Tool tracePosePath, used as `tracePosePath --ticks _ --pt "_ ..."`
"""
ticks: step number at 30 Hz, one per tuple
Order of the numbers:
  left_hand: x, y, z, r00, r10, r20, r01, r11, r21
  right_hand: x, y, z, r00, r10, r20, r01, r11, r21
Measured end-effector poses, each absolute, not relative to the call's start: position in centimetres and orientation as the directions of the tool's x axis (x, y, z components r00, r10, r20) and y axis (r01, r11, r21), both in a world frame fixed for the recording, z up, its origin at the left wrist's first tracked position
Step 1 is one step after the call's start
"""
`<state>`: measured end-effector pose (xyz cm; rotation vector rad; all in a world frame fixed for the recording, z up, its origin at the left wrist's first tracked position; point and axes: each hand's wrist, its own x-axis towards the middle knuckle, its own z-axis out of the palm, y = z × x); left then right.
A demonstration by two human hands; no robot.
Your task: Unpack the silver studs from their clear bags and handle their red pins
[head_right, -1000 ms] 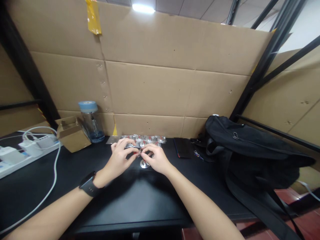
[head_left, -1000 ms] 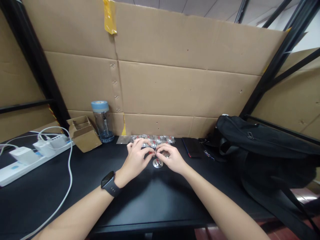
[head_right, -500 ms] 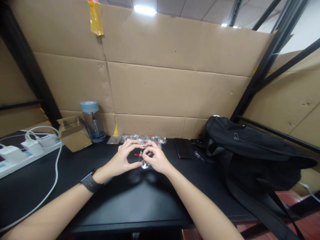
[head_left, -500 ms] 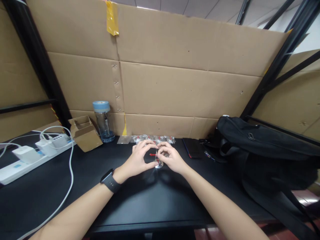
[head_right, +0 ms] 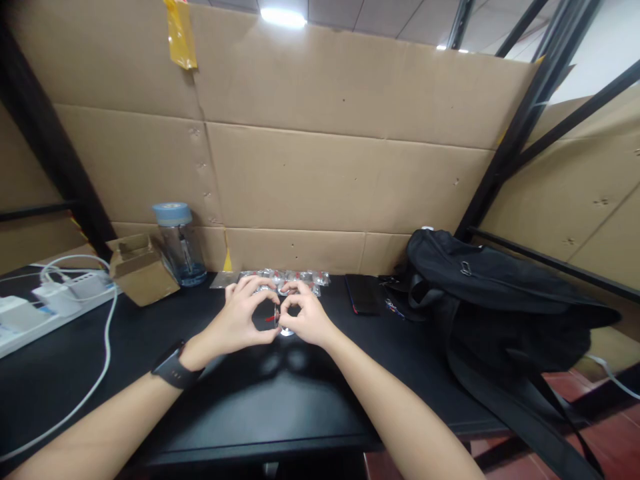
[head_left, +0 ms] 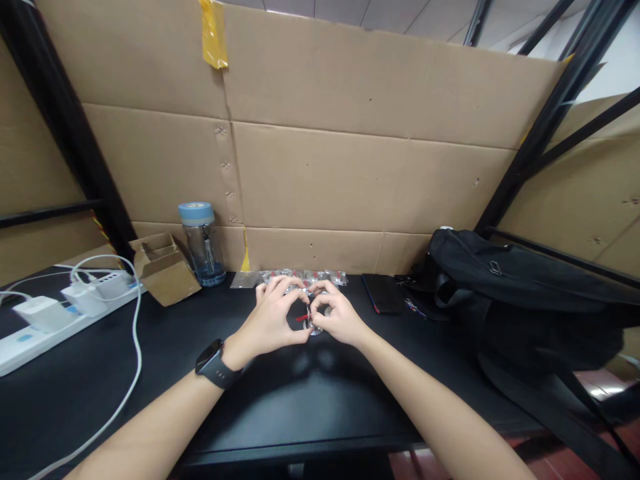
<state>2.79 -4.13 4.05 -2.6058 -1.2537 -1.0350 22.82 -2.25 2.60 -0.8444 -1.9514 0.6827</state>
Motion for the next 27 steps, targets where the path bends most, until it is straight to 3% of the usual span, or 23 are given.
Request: tracePosePath --ticks 5,15,27 --pt "1.9 -3.3 4.2 0.431 0.689 0.583 0.714 -0.655 0.246 23.7 -2.0 3.1 -0.372 0.773 0.514 0.325 0.627 -0.708" --pt "1.4 -3.3 3.1 0.645 0.651 0.400 0.627 -0.750 0.209 23.1 -1.8 1.2 -0.470 0.724 0.504 0.387 0.683 -0.620" --pt "1.4 -2.1 1.9 0.621 0.676 0.396 0.621 -0.733 0.277 23.2 -1.6 0.6 -0.518 0.732 0.441 0.462 0.674 -0.576"
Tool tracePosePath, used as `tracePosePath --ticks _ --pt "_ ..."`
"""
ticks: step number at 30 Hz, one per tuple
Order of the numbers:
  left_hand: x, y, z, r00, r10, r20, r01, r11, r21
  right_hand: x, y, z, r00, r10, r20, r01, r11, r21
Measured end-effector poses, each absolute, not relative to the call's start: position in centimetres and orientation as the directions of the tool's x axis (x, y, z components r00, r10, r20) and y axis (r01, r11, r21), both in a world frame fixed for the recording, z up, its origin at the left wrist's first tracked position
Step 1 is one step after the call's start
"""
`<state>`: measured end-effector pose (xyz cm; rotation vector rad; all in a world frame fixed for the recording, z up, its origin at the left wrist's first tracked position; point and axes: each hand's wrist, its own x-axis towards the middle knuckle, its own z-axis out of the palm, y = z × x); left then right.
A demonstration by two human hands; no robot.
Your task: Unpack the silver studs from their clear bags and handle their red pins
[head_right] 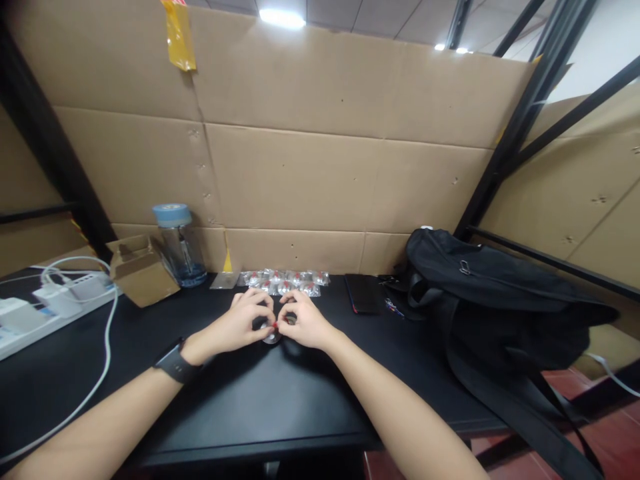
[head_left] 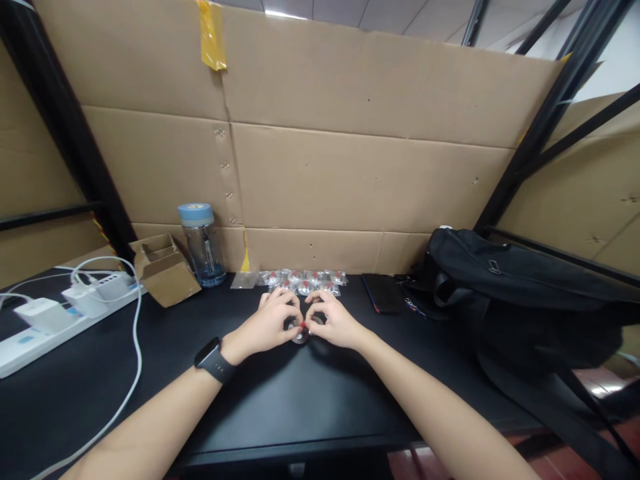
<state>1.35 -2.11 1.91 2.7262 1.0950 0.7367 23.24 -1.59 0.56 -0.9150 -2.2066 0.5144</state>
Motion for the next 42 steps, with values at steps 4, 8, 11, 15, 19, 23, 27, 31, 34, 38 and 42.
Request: tracePosePath --ticks 4,8,11,15,19,23,27,31,34,38,42 --pt "1.1 -2.0 1.8 0.605 0.700 0.380 0.653 -0.709 0.266 24.1 -1.5 0.7 -0.579 0.711 0.400 0.540 0.701 -0.465" --pt "0.8 -1.8 1.7 0.604 0.704 0.373 0.678 -0.700 0.223 24.8 -1.3 0.5 -0.634 0.714 0.297 0.619 0.699 -0.359" --pt "0.7 -1.9 1.8 0.618 0.690 0.376 0.690 -0.706 0.161 24.9 -1.2 0.3 -0.633 0.720 0.285 0.646 0.694 -0.317" --pt "0.8 -2.2 1.9 0.672 0.648 0.358 0.665 -0.741 0.093 24.7 -1.3 0.5 -0.630 0.716 0.301 0.658 0.698 -0.283" --pt "1.2 -2.4 1.9 0.691 0.626 0.361 0.665 -0.746 0.020 24.3 -1.8 1.0 -0.622 0.731 0.281 0.695 0.681 -0.232" --pt "1.3 -2.4 1.8 0.667 0.642 0.378 0.697 -0.717 -0.009 23.8 -2.5 1.9 -0.612 0.758 0.227 0.751 0.647 -0.134" --pt "1.2 -2.1 1.6 0.633 0.678 0.373 0.706 -0.704 0.081 23.5 -2.8 2.2 -0.591 0.777 0.217 0.774 0.622 -0.118" --pt "1.2 -1.7 1.4 0.561 0.734 0.383 0.723 -0.660 0.205 23.8 -2.2 2.0 -0.498 0.805 0.322 0.765 0.583 -0.273" --pt "1.2 -1.5 1.5 0.471 0.784 0.404 0.751 -0.597 0.283 24.1 -1.7 1.9 -0.405 0.832 0.380 0.706 0.548 -0.448" --pt "1.3 -1.5 2.1 0.362 0.832 0.421 0.754 -0.527 0.393 24.0 -1.4 1.9 -0.336 0.847 0.412 0.563 0.531 -0.633" --pt "1.4 -1.6 2.6 0.295 0.852 0.432 0.706 -0.499 0.503 23.4 -1.5 1.7 -0.295 0.853 0.430 0.421 0.520 -0.743"
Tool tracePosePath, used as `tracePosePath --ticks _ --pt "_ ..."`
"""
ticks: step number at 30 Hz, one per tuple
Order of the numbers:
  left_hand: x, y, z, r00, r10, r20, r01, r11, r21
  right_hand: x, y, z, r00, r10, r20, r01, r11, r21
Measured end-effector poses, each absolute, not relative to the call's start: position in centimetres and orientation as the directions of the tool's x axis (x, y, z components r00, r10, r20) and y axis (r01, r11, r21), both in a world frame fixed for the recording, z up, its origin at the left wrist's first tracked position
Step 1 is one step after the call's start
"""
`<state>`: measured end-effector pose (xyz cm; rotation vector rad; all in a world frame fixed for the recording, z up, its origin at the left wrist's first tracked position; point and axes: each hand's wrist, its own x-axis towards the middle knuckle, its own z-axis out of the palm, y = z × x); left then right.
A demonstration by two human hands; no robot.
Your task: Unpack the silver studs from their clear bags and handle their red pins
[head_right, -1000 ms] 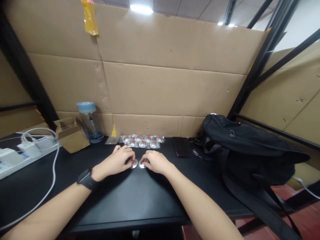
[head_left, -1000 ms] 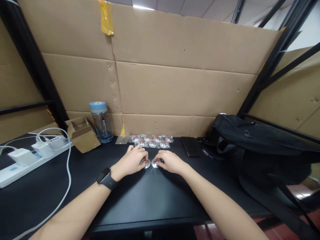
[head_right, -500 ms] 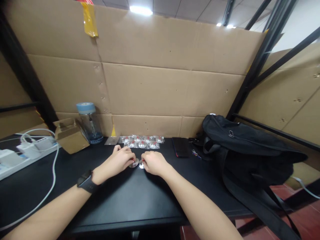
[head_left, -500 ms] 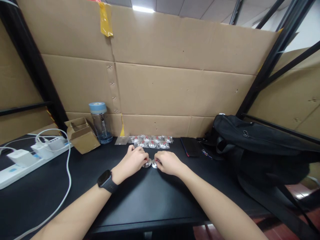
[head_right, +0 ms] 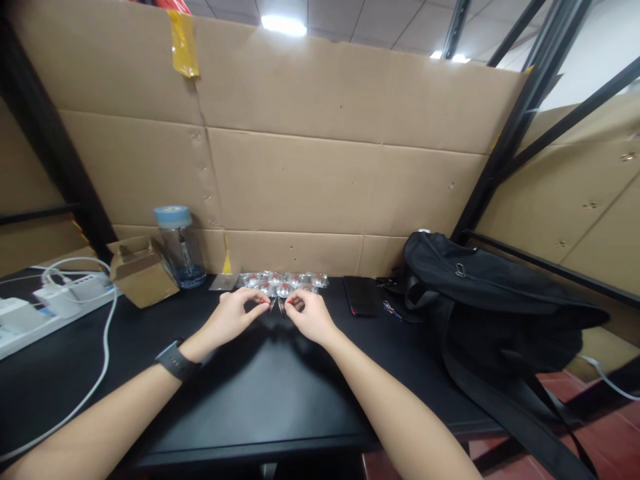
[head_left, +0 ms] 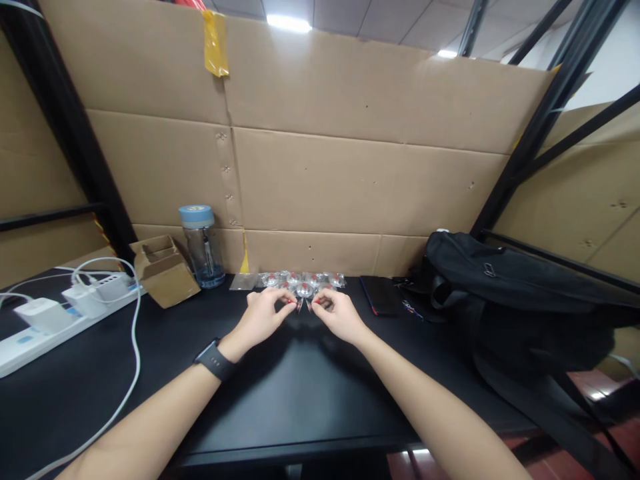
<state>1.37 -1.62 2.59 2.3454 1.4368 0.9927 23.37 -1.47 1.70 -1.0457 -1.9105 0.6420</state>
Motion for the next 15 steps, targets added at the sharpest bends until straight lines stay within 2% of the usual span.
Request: tracePosePath --ticks 7,15 --pt "1.9 -2.0 2.3 0.260 0.841 0.474 0.604 -0.525 0.600 22.4 -1.4 0.6 -0.216 0.898 0.383 0.202 0.425 -0.882" --pt "2.1 -2.3 2.6 0.270 0.850 0.452 0.646 -0.508 0.570 21.9 -1.8 0.3 -0.262 0.941 0.213 -0.114 0.189 -0.975"
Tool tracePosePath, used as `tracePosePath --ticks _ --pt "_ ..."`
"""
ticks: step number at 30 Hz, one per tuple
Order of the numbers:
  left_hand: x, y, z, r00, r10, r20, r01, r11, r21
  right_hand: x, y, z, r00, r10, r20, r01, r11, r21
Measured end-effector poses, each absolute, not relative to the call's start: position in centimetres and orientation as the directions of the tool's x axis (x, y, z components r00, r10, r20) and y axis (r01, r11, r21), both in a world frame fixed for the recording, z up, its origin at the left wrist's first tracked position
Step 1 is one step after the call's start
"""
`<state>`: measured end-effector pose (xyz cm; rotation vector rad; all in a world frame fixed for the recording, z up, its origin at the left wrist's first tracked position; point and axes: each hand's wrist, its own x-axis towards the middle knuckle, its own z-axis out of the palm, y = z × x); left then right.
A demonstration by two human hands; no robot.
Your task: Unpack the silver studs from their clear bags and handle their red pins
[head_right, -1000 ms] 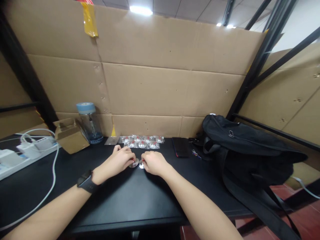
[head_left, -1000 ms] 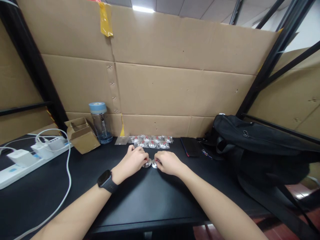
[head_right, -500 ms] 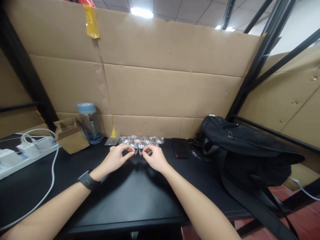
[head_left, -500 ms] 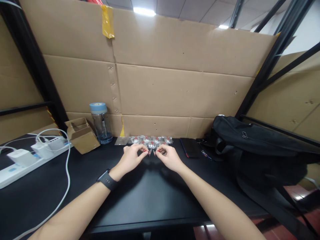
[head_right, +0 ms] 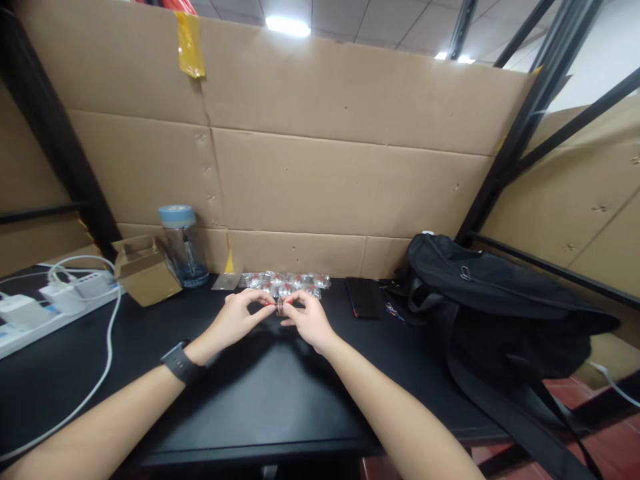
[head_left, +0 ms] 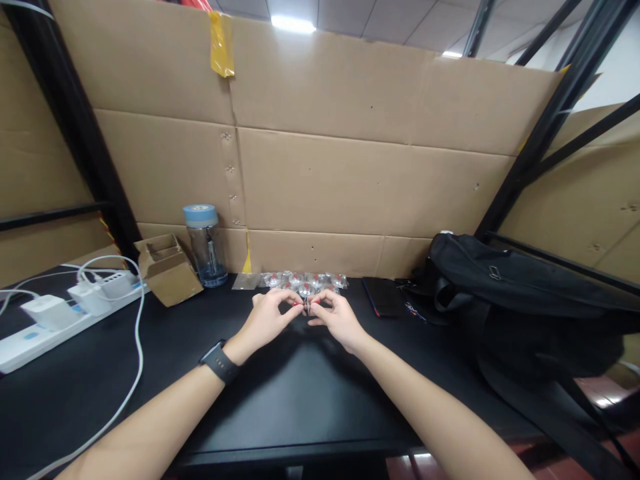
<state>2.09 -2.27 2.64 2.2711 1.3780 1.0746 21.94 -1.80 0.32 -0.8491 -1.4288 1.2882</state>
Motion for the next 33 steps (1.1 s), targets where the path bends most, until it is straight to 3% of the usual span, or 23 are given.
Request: tracePosePath --ticks 9,25,33 --pt "2.1 -2.4 2.8 0.291 0.854 0.430 0.677 -0.502 0.539 22.3 -2.3 0.9 -0.364 0.931 -0.006 -0.289 -0.120 -0.950" --pt "1.8 -2.0 2.3 0.296 0.844 0.448 0.663 -0.519 0.539 22.8 -2.2 1.1 -0.439 0.895 -0.072 -0.294 -0.219 -0.930" --pt "1.7 -2.0 2.9 0.368 0.807 0.462 0.527 -0.591 0.611 22.9 -1.9 1.0 -0.465 0.879 -0.109 -0.347 -0.294 -0.891"
